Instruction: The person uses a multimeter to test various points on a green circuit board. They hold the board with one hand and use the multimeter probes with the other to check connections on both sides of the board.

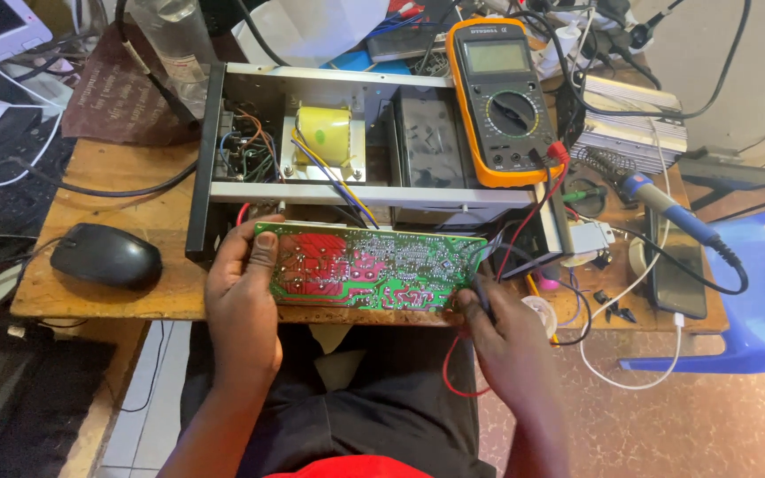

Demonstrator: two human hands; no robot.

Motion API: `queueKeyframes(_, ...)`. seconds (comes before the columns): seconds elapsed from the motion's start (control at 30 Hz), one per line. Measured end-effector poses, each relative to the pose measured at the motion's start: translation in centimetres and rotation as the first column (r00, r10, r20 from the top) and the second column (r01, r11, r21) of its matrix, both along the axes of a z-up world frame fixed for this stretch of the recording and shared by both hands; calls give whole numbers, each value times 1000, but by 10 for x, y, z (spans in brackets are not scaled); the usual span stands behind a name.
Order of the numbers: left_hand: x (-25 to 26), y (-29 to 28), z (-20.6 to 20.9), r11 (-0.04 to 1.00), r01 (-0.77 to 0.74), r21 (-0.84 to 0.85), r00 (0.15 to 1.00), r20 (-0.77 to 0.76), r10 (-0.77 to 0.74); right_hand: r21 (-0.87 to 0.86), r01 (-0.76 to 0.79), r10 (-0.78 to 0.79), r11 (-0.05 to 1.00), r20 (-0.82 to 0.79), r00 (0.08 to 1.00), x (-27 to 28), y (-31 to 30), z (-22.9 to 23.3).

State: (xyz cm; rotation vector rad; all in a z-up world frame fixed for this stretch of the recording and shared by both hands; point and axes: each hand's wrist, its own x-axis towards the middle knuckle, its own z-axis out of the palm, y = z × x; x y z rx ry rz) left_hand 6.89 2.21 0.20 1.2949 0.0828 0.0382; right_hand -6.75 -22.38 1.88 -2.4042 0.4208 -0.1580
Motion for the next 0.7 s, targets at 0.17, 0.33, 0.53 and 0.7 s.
queueKeyframes(0.17,2,2,11,920,7,392,998,62,-34,402,208,-231,892,8,973,13,14,-15)
queueKeyframes(0.33,-8,12,11,850,-37,526,979,189,-74,391,275,-273,878,-61,960,19,18,-14)
queueKeyframes(0.53,-29,28,17,645,-177,743,863,433,-262,430,231,-215,873,-87,973,19,12,-16)
queueKeyframes(0.7,-59,30,34,486,-364,795,754,558,-348,506,175,-147,845,-94,985,20,8,-14)
